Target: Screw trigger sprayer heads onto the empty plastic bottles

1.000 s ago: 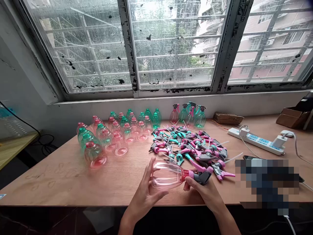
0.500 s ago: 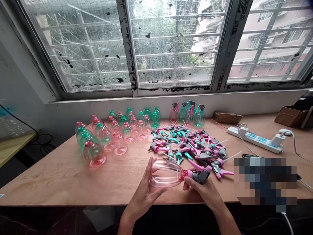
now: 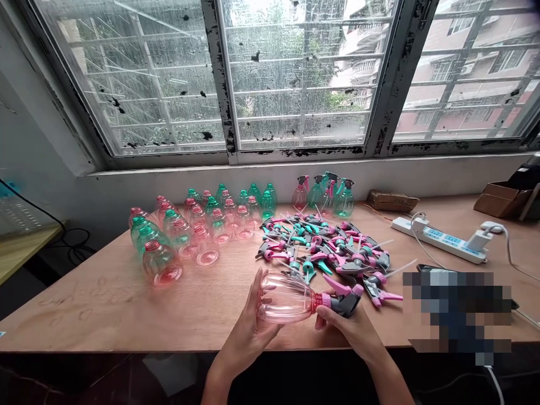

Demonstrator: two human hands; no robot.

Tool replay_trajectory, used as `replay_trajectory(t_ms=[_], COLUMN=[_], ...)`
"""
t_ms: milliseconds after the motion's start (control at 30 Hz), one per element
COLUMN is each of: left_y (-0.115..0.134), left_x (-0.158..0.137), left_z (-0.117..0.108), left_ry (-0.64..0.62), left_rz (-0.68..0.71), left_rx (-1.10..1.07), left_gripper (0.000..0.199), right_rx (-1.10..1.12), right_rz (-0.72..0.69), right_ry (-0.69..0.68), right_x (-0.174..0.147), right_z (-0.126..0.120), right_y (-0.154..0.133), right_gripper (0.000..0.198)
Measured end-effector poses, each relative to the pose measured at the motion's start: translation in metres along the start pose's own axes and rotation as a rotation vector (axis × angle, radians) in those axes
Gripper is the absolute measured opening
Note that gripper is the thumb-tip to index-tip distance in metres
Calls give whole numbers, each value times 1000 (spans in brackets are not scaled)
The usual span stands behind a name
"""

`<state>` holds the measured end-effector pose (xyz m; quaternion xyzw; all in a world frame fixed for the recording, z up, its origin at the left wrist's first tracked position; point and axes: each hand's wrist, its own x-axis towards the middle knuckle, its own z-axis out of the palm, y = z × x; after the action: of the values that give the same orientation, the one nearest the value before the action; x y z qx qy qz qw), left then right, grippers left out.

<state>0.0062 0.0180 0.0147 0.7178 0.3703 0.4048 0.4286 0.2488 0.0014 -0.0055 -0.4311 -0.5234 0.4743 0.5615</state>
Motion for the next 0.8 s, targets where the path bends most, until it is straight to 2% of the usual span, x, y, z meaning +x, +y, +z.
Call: replay_trajectory(t_ms=[133,267,467,633,800], left_y=[-2,-1,-2,-2,0], left_x=[0,0,0,-1,-1], left_z=[-1,-2,0,0,-2], left_ry=[-9,-18,-30,-39,-51], left_rz=[-15,-54,-57,-62,-62], left_rx=[-19,-72,-129,-179,-191], left_gripper=[105,91,91,112,102], right_rx=[6,10,11,32,24], right_rz=[3,-11,-20,-25,-10], right_ry=[-21,-15,-17,-40,-46], right_x=[0,-1,-2,-2,-1], right_z=[0,0,-1,-1,-1], right_y=[1,1,0,3,3], right_gripper=[41,40,39,37,37])
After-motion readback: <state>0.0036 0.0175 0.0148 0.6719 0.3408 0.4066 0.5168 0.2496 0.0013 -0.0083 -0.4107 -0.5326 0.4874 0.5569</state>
